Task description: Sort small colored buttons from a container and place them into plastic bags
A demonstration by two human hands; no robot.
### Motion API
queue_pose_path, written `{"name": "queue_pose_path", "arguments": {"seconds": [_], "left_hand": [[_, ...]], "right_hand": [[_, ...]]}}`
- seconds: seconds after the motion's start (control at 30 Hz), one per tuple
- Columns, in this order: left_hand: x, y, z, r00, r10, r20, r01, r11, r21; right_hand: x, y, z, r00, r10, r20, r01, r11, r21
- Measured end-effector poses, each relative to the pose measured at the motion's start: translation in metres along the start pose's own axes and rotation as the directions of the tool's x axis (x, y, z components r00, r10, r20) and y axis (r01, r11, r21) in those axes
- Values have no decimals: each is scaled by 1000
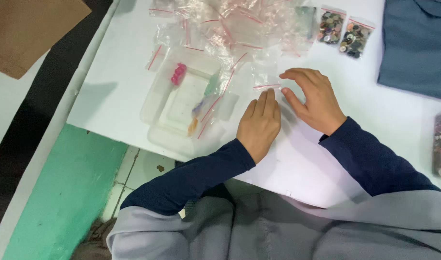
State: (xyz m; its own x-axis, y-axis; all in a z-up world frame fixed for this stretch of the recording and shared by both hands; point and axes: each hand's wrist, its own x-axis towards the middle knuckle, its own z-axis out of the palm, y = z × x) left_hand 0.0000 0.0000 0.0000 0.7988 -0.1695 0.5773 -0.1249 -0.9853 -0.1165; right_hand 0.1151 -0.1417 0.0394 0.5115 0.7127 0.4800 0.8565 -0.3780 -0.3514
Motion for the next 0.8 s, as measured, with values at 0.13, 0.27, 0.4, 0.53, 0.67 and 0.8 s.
{"name": "queue_pose_path", "arguments": {"seconds": [0.13,0.27,0.4,0.53,0.67,0.8], "left_hand": [[-6,26,50,985,142,94,-134,987,-87],[10,61,104,990,139,-16,-137,942,-307],[42,91,114,988,148,33,-116,880,-461],[58,130,125,977,211,36,-165,848,-504],[71,169,134,967,253,-1,-218,833,-508],[84,209,145,957,291,5,-241,803,-545]], "right_hand": [[-54,32,1,993,91,73,-90,996,-12],[-97,58,-6,997,4,76,5,993,-122],[-135,82,-24,999,33,43,-23,979,-203],[-170,101,-44,997,78,-18,-80,965,-250],[-204,112,-60,979,173,-106,-201,904,-378],[-237,121,-76,946,242,-214,-316,830,-460]]}}
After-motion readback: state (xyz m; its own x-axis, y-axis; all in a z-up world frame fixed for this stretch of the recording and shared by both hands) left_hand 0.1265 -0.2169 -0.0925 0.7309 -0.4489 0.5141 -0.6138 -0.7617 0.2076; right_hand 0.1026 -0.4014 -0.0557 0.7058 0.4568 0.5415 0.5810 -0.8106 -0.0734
